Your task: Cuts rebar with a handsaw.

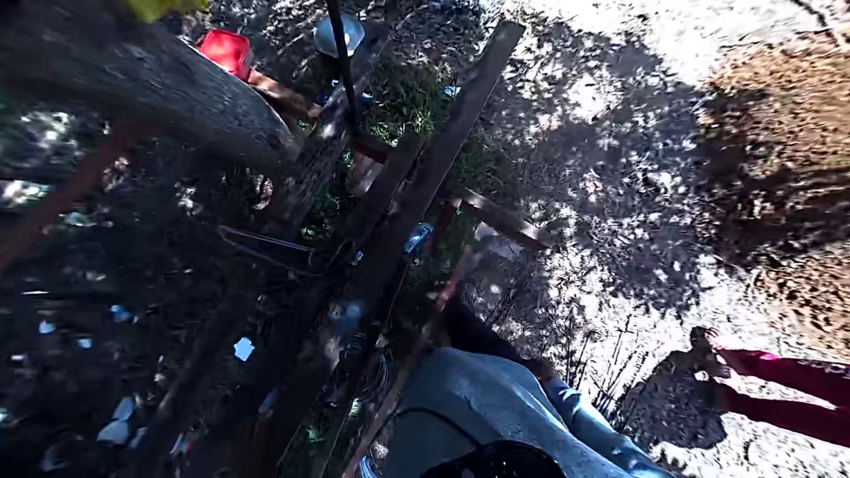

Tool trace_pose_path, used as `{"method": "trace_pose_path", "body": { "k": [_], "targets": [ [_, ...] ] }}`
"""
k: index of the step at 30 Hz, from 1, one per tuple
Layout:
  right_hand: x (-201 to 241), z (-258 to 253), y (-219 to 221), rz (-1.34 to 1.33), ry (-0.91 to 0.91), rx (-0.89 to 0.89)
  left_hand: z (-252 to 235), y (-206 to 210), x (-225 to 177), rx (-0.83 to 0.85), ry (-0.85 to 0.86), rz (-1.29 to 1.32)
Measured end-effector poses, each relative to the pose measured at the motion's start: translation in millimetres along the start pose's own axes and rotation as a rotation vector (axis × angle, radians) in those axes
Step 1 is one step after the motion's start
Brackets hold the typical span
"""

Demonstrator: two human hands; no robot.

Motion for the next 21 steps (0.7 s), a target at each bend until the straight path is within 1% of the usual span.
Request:
{"method": "trace_pose_path", "body": {
  "k": [2, 3, 4, 7, 10, 12, 14, 17, 19, 21],
  "targets": [
    [7.1, 12.9, -20.5, -0.051, 0.019, -0.087, -0.8, -4.0, 12.9, -0.092, 0.009, 0.033],
    [6.6, 10.4, -27.4, -0.061, 0.014, -0.106, -1.0, -6.2, 16.6, -0.133, 0.022, 0.037],
    [7.2, 9.6, -34.4, -0.06, 0.025, -0.112, 0.4, -10.3, 9.5, -0.148, 0.034, 0.036],
    [6.5, -0.5, -51.5, -0.081, 0.082, -0.093, -7.9, -13.3, -43.7, -0.171, 0.091, 0.066],
    [23.8, 3.6, -83.0, -0.092, 0.002, -0.155, -25.7, -6.8, -115.6, -0.18, 0.139, 0.048],
    [46.6, 12.9, -103.8, -0.053, -0.05, -0.155, -36.5, 0.0, -147.5, -0.19, 0.164, 0.043],
    [70.9, 20.3, -123.2, -0.082, -0.067, -0.159, -47.6, 14.0, -172.7, -0.19, 0.217, 0.08],
    [115.6, 36.4, -139.1, -0.025, -0.136, -0.152, -55.8, 35.3, -219.0, -0.169, 0.28, 0.111],
    [155.2, 55.8, -144.7, -0.017, -0.252, -0.153, -56.2, 45.9, -235.9, -0.149, 0.229, 0.151],
    [202.2, 78.9, -150.5, -0.023, -0.402, -0.144, -57.4, 54.7, -236.9, -0.112, 0.153, 0.165]
  ]
}}
Point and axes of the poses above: each hand's wrist, its own z-axis away from the middle knuckle, its own y-axis out of the palm, x = y × z, the point moved 9 cm from there along -z, towards the middle knuckle, and after that the axes turned 7 degrees about y, right-handed, at the moved point
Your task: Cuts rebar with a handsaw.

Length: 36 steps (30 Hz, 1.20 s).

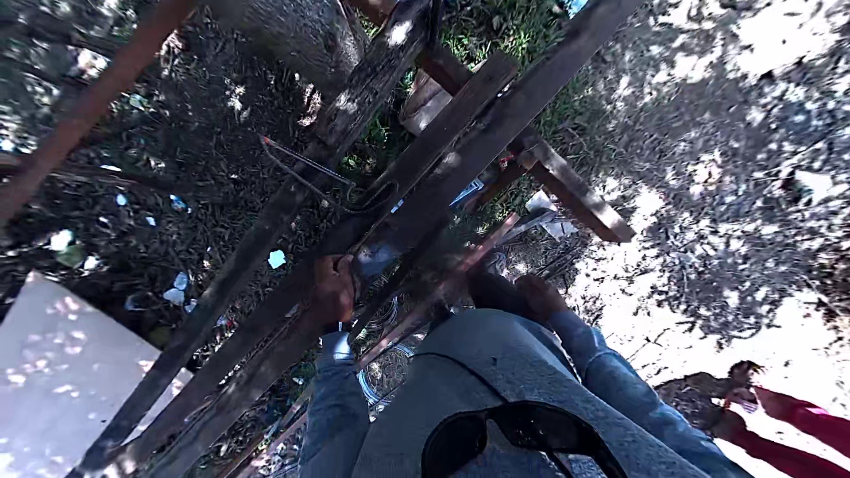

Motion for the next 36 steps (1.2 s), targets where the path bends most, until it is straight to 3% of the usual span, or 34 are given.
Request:
{"method": "trace_pose_path", "body": {
  "k": [3, 8, 14, 19, 24, 28, 32, 36],
  "targets": [
    [73.4, -5.1, -3.0, -0.049, -0.161, 0.015, 3.3, 6.7, 11.4, 0.01, -0.01, -0.009],
    [194.6, -10.7, 3.9, -0.215, -0.379, 0.092, 7.5, 4.0, 10.8, -0.051, 0.127, -0.009],
    [302.1, -11.9, 13.8, -0.644, -0.352, 0.255, 10.1, 9.0, 9.0, 0.022, 0.11, 0.068],
    [320.8, -33.7, 31.3, -0.925, -0.157, 0.243, 17.2, -6.9, 23.8, 0.005, 0.063, 0.01],
    [321.1, -43.8, 28.7, -0.892, -0.17, 0.24, 66.5, -80.0, 132.1, -0.028, -0.075, -0.305],
    [324.7, -39.3, 25.1, -0.891, -0.17, 0.245, 109.2, -126.5, 194.7, 0.004, -0.133, -0.311],
    [325.9, -36.8, 26.0, -0.89, -0.183, 0.242, 116.3, -135.4, 239.3, 0.024, -0.124, -0.337],
    [326.4, -45.6, 9.2, -0.901, -0.211, 0.213, 102.4, -129.1, 242.9, -0.021, -0.113, -0.26]
  ]
}}
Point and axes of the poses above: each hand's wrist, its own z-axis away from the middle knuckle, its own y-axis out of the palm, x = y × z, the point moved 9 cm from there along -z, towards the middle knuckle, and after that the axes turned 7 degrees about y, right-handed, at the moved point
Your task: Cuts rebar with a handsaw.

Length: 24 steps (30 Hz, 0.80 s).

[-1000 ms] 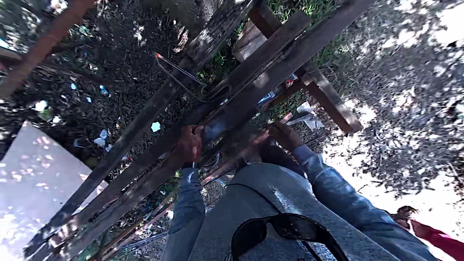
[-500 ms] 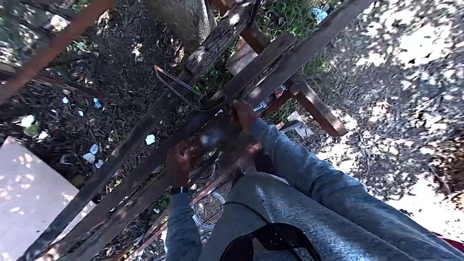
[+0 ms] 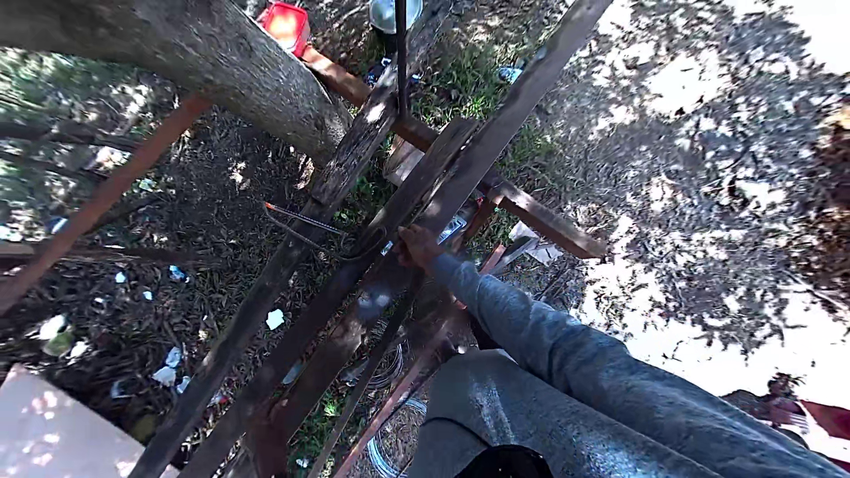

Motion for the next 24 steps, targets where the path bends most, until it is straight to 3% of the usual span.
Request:
{"method": "trace_pose_path", "body": {
  "k": [4, 9, 16, 20, 24],
  "targets": [
    [16.8, -5.5, -51.0, -0.048, -0.016, -0.125, -19.4, 22.5, -47.3, -0.021, 0.0, 0.199],
    [18.1, 14.9, -127.7, 0.055, -0.046, -0.223, -47.6, 45.6, -115.3, 0.005, 0.084, 0.241],
    [-79.6, 60.7, -203.8, 0.108, 0.089, -0.32, -67.7, 67.1, -197.7, -0.016, 0.28, 0.258],
    [-141.5, 83.7, -228.0, 0.007, 0.191, -0.352, -74.0, 70.6, -208.2, -0.072, 0.318, 0.177],
    [-172.8, 107.0, -240.3, 0.007, 0.255, -0.382, -72.1, 70.2, -214.0, -0.066, 0.306, 0.112]
  ]
}}
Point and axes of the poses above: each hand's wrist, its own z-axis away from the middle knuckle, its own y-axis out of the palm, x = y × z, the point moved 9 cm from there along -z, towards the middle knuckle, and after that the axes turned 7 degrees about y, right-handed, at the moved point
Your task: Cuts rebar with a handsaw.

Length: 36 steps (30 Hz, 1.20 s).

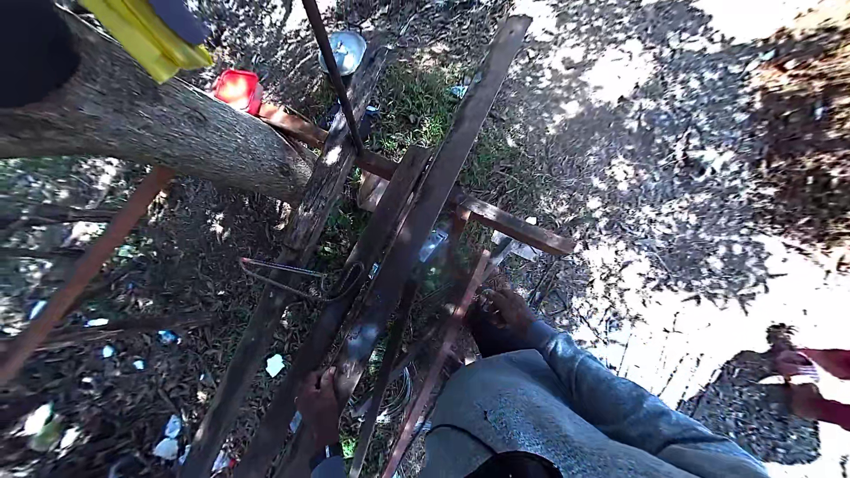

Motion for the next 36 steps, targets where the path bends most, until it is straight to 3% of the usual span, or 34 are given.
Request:
{"method": "trace_pose_path", "body": {
  "k": [6, 16, 28, 36],
  "targets": [
    [-27.0, 2.3, -9.3, 0.078, 0.019, -0.027, 5.3, -5.4, 11.2, 0.051, -0.019, -0.065],
    [-40.2, 4.1, -9.9, 0.006, 0.001, -0.015, 54.8, -40.3, 96.5, 0.168, -0.164, -0.078],
    [-48.9, 13.4, 25.3, 0.044, -0.012, 0.055, 62.9, -47.7, 100.7, 0.102, -0.209, 0.012],
    [-45.4, 20.1, 55.4, 0.167, -0.003, 0.084, 63.5, -54.2, 83.3, 0.081, -0.197, -0.018]
  ]
}}
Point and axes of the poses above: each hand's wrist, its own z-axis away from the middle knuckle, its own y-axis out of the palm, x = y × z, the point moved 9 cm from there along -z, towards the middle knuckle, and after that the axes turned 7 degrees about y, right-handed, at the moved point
